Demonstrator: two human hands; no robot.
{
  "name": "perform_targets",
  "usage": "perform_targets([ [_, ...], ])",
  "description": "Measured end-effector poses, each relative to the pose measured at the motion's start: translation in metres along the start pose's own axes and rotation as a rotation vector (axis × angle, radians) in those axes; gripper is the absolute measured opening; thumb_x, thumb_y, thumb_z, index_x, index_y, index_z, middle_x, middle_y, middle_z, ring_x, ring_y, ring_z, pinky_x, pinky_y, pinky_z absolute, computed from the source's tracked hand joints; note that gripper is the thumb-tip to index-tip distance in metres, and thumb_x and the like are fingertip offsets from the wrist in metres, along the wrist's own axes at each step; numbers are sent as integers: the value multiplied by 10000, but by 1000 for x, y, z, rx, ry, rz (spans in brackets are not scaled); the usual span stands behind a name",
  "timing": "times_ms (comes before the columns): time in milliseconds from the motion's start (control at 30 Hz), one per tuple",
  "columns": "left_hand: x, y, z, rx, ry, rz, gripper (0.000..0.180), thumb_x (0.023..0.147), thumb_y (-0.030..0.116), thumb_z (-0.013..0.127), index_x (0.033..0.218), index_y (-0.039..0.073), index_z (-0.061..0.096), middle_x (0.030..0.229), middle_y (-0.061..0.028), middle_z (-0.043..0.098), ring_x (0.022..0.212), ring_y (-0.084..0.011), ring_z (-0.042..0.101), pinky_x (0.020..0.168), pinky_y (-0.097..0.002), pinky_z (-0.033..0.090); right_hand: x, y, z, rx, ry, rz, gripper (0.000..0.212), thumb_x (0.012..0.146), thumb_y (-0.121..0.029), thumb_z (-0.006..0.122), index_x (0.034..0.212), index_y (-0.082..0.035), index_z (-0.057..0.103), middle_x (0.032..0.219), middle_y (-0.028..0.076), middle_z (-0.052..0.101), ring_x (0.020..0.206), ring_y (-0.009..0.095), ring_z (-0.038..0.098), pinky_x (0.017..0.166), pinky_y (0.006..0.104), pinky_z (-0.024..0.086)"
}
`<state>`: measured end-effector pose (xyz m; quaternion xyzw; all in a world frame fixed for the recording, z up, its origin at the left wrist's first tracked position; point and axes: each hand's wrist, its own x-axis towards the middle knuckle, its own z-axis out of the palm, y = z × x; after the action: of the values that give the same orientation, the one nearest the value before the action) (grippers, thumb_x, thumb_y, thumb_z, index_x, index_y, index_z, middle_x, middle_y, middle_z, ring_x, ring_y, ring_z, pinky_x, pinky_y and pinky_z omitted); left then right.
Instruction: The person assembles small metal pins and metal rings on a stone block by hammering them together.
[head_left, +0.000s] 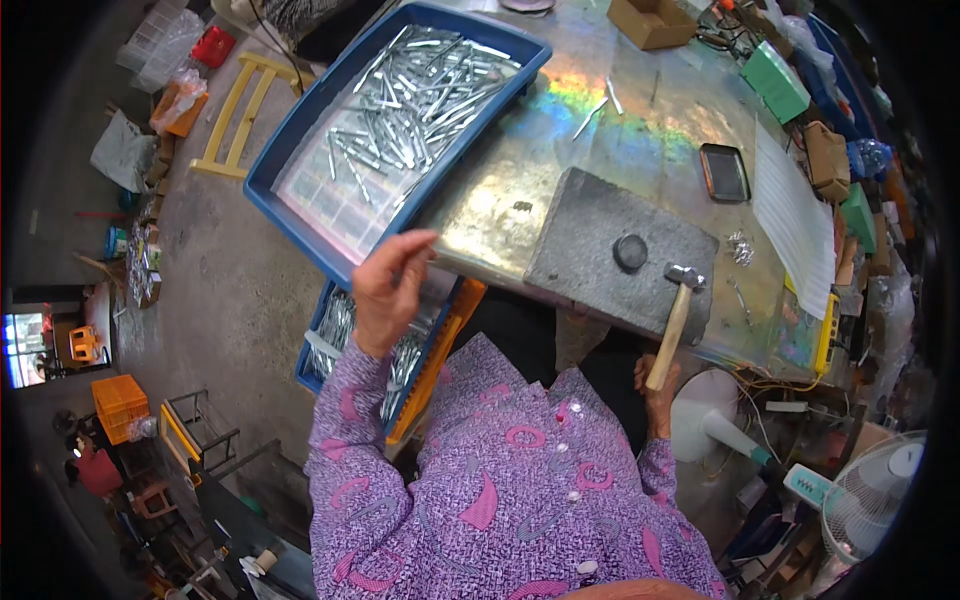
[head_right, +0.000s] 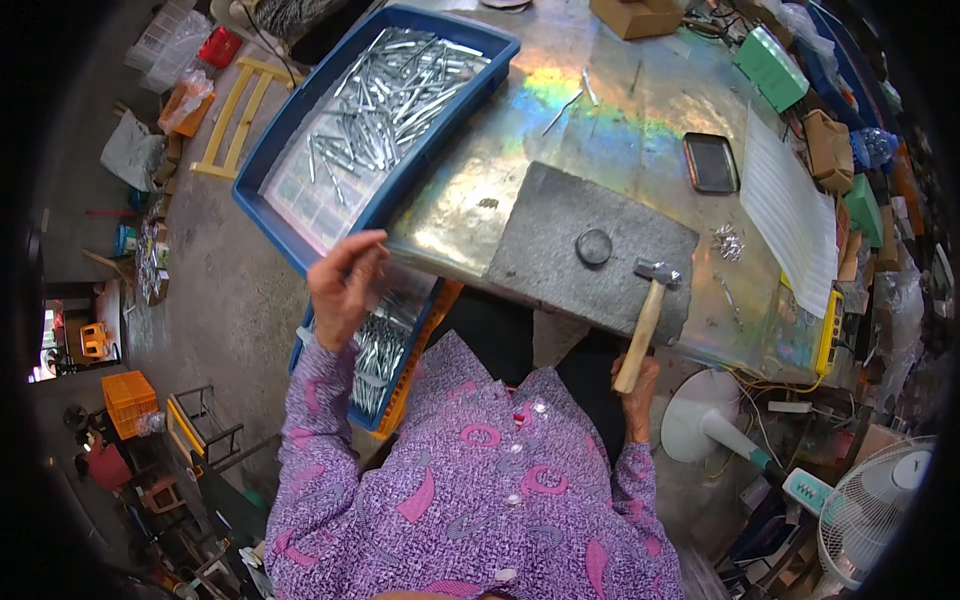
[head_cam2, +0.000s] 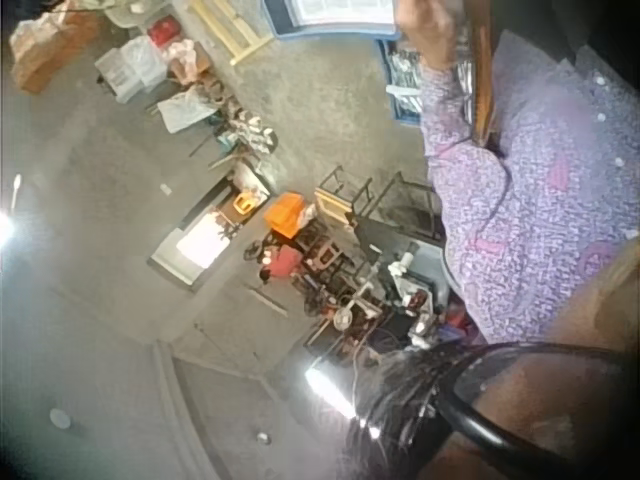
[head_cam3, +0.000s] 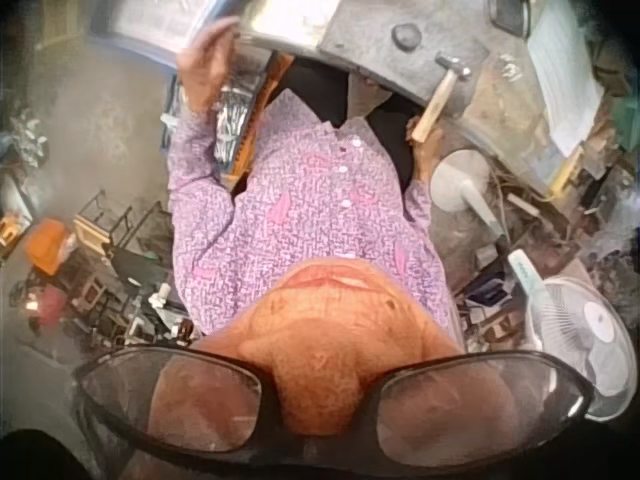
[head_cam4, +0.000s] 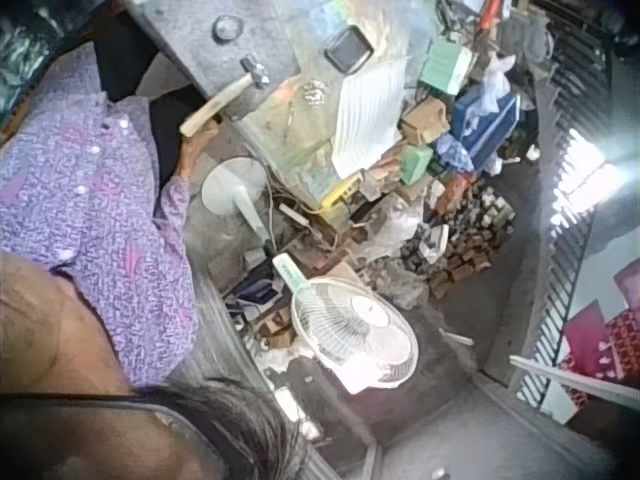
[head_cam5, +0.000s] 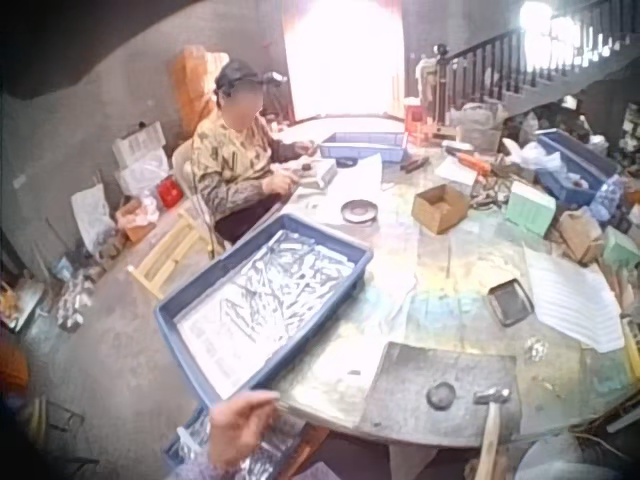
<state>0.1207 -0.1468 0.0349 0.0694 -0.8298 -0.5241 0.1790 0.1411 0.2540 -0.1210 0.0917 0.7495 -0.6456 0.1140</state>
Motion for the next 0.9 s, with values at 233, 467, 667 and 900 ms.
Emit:
perform_targets([
  [233,146,-21,6,-63,35,-48,187,840,72,529,967,-46,599,740,-57,598,581,-71,509,519,-194,410,7,29,-8,-110,164,-47,186,853,-82,535,698,21,528,611,-31,464,562,42,395,465,225,337],
  [467,234,-113,49,497,-28,186,340,720,196,615,971,-34,617,937,-220,606,896,-328,571,827,-399,434,4,-12,0,-166,178,-125,152,845,-60,541,729,37,534,621,-28,452,580,63,392,489,242,351],
  [667,237,-117,66,696,-157,229,468,691,319,671,1001,-24,594,957,-240,585,963,-347,507,867,-415,377,9,27,-13,-312,198,-71,218,788,-139,600,690,44,534,541,-19,405,522,72,361,432,271,317],
  [900,233,-122,66,830,-262,301,378,755,245,650,1052,34,552,987,-212,511,962,-359,490,819,-430,414,8,0,-5,-287,224,21,196,764,-112,563,707,73,536,529,18,413,492,74,371,413,270,304],
])
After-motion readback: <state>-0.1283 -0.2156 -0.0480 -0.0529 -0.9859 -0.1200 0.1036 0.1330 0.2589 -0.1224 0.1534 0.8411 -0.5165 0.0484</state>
